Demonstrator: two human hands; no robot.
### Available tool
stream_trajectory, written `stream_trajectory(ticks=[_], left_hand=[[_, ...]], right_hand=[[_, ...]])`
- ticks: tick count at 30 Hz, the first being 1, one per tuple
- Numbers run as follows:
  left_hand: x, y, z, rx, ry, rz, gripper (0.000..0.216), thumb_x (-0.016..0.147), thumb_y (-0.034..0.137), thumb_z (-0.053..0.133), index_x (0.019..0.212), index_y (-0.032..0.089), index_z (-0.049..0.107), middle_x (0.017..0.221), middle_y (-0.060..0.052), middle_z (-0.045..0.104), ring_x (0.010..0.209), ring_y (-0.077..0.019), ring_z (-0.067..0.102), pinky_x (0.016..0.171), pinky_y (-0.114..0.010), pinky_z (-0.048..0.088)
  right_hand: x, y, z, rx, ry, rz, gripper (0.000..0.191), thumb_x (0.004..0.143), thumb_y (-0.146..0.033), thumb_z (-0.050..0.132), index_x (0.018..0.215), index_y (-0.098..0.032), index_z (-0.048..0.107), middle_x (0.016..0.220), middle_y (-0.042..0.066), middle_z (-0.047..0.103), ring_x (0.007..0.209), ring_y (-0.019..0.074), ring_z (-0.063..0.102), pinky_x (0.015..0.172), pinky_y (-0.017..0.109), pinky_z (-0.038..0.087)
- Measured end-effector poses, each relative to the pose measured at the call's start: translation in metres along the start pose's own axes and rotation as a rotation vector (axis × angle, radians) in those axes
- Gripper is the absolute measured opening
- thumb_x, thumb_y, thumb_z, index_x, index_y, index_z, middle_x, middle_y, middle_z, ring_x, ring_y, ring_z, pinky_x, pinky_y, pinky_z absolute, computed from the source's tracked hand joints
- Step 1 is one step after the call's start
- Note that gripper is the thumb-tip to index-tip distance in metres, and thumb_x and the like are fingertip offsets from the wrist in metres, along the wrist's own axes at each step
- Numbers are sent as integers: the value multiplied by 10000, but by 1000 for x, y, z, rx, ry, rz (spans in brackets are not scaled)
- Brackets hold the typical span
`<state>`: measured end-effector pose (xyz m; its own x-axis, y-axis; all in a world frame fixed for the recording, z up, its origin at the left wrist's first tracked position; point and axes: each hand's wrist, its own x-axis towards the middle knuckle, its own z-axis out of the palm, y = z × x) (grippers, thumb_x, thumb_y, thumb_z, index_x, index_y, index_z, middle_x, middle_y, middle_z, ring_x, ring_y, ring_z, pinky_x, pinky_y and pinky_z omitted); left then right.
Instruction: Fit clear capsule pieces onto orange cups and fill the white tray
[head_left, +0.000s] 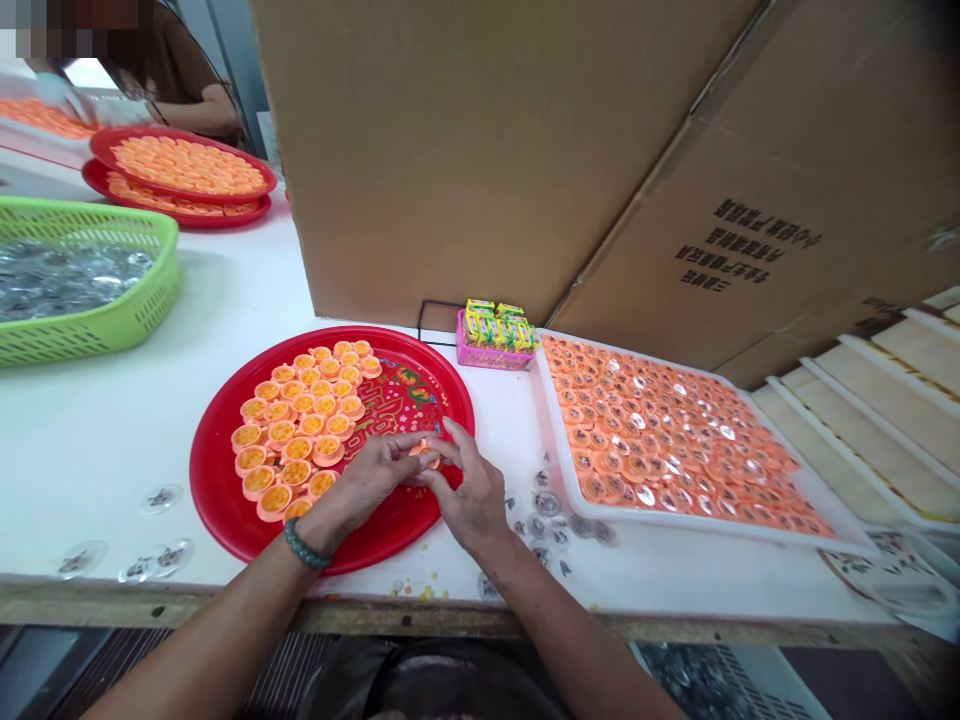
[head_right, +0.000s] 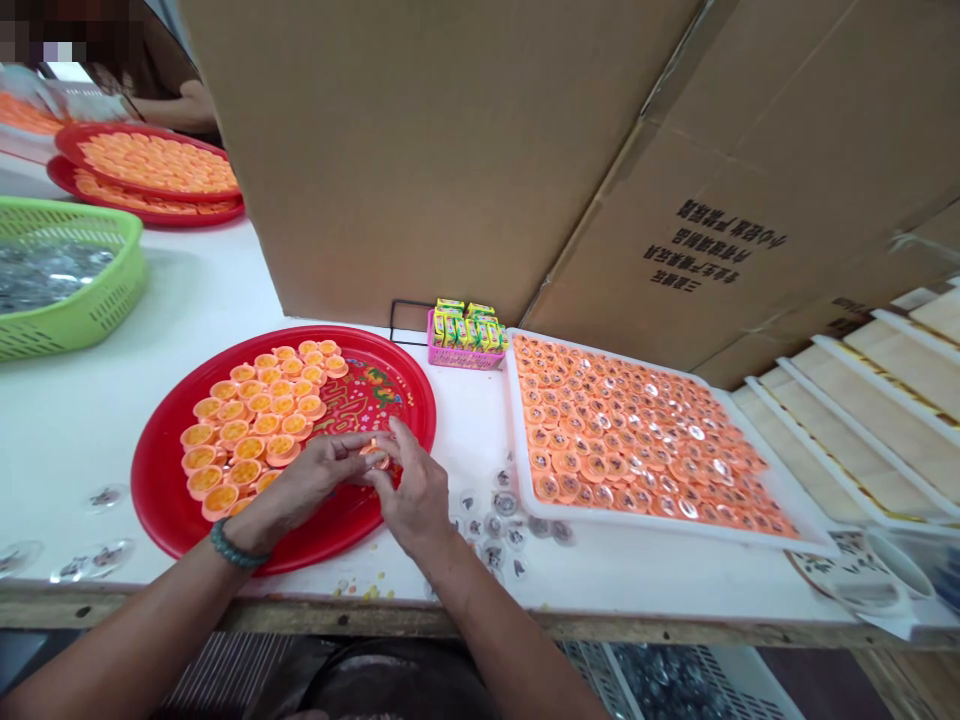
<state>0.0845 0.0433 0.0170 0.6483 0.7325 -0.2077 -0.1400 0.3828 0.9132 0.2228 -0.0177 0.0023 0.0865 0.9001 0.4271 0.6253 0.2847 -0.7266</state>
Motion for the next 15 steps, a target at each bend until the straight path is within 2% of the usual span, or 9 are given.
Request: stream_trajectory(ticks=[3,7,9,12,15], left_hand=[[-3,3,2,-17,38,-14,529,676,355,739,1155,168,616,881,-54,700,696,-160,611,678,-273,491],[-5,5,7,-24,75,13,674,675,352,744,1272,151,502,879,-64,699,738,-167,623,676,-263,495],[-3,6,8,-25,81,44,690,707,350,719,1312,158,448,894,-67,700,762,-166,630,697,-262,500],[1,6,7,-16,82,60,732,713,342,715,1348,180,390,939,-69,700,809,-174,644,778,-300,508],[1,4,5,89,82,43,791,660,340,758,1349,211,392,964,-68,704,861,-206,656,818,-338,513]], right_hand=[[-4,1,3,-32,29,-37,612,818,-216,605,1366,-217,331,1135,57,661,1029,170,633,929,318,498],[-6,-1,-3,10,17,-28,582,827,-225,600,1357,-233,359,1153,57,652,1088,188,600,967,357,473],[-3,-1,-11,118,-10,41,554,815,-234,617,1328,-240,406,1159,57,646,1101,196,587,973,371,463],[5,-2,-22,314,-27,195,471,832,-250,587,1284,-225,459,1185,75,621,1074,191,590,886,341,503],[13,-4,-23,315,-9,288,381,836,-279,575,1210,-211,541,1118,70,638,982,165,609,812,292,511]])
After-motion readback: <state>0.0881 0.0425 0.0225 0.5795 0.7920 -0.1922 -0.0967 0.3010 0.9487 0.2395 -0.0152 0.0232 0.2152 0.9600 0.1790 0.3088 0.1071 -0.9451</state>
